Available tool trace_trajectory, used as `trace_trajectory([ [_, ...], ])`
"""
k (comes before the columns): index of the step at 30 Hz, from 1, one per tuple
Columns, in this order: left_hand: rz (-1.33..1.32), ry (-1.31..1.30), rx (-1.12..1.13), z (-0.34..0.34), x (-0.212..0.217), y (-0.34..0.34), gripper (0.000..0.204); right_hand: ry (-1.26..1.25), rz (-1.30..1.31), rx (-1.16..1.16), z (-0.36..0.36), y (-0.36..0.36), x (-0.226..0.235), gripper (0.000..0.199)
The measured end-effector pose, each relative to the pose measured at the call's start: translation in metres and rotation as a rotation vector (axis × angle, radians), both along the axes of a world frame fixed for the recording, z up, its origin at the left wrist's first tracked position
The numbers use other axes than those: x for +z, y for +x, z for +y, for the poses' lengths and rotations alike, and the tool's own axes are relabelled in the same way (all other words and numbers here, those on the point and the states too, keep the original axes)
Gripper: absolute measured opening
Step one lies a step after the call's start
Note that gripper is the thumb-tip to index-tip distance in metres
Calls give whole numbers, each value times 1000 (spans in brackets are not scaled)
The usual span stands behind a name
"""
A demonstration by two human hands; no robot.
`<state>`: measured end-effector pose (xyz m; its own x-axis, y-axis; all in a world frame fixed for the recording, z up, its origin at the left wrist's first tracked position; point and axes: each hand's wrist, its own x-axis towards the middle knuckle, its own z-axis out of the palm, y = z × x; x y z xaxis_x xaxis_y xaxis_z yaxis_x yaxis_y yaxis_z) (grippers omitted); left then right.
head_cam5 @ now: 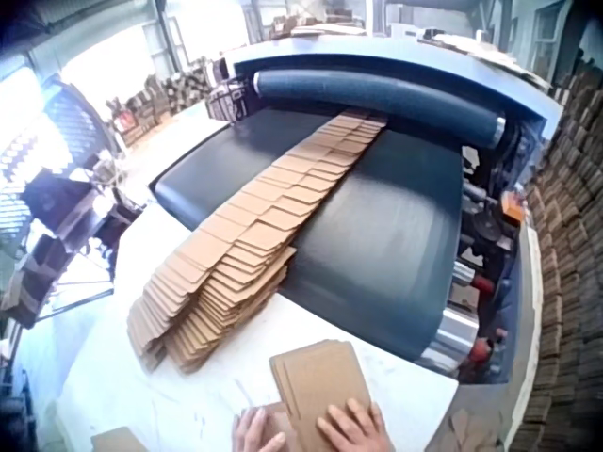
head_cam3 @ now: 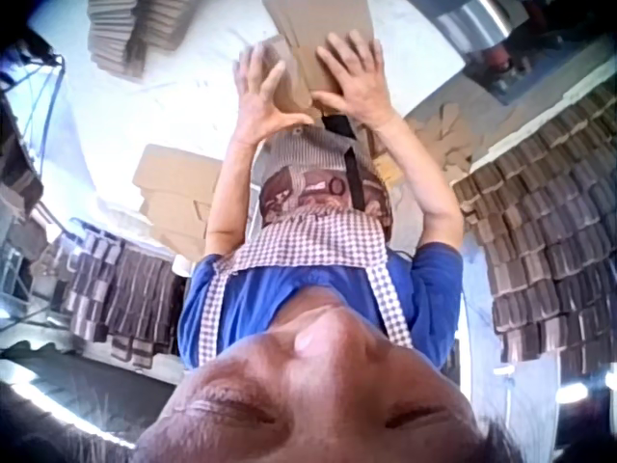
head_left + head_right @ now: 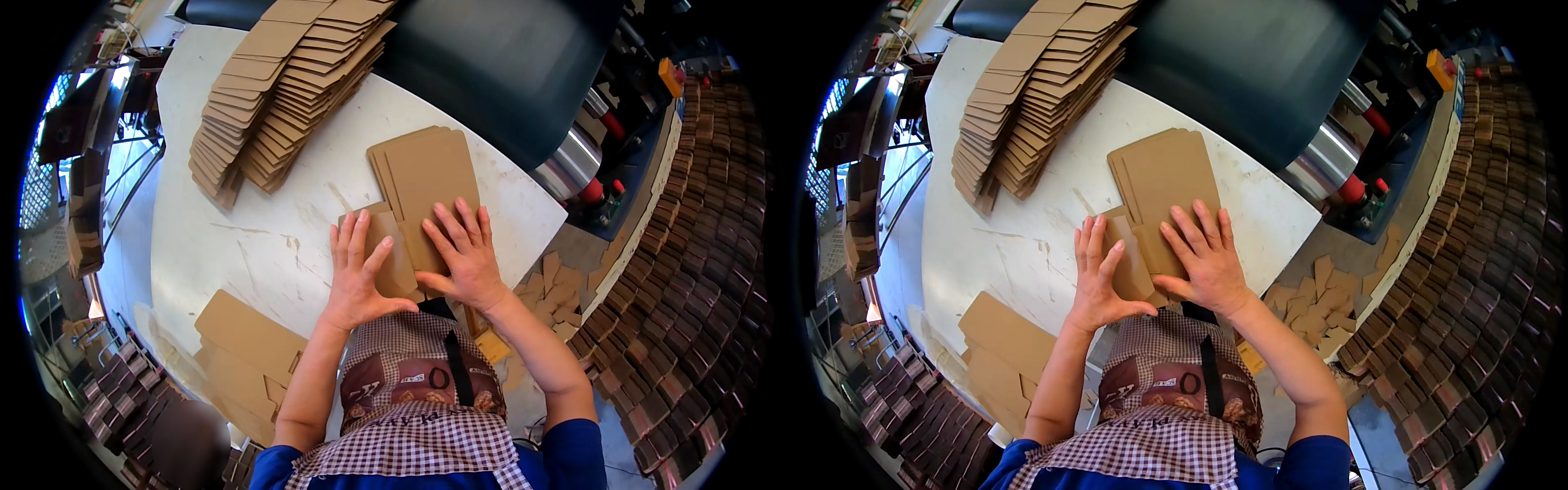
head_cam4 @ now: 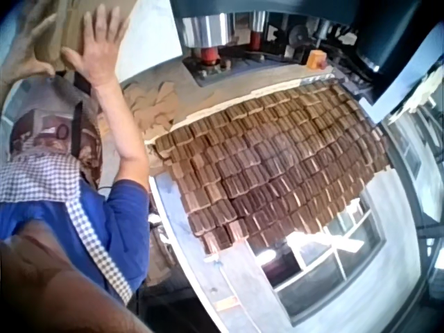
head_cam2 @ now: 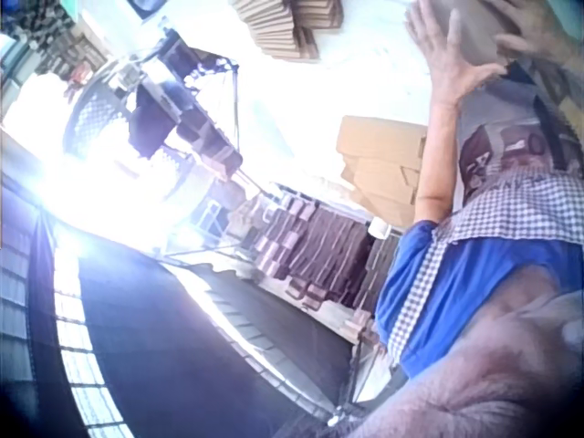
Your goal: The person folds flat cardboard pieces along pre-scored lines and stacks them on a table. They repeatedly pick up individual pieces, fold them, and place them into a growing pile while another person works nearby.
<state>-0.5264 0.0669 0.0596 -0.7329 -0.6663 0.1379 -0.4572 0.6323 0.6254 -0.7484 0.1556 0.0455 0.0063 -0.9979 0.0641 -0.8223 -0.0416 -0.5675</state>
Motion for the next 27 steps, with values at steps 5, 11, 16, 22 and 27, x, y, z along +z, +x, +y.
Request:
trace_trajectory([
  [5, -85, 5, 5, 2, 8, -7, 112, 35, 49, 143, 2, -7, 1, 104],
  [11, -302, 16, -24, 2, 3, 3, 113, 112, 85, 375, 1, -24, 7, 123],
  [16, -340, -26, 2, 13, 12, -6, 111, 134, 178, 429, 1, -25, 6, 127],
  [22, -398, -8, 28, 28, 14, -18, 112, 202, 202, 499, 1, -24, 11, 125],
  [27, -310, 24, 69, 27, 17, -17, 106, 176, 146, 417, 5, -18, 5, 124],
])
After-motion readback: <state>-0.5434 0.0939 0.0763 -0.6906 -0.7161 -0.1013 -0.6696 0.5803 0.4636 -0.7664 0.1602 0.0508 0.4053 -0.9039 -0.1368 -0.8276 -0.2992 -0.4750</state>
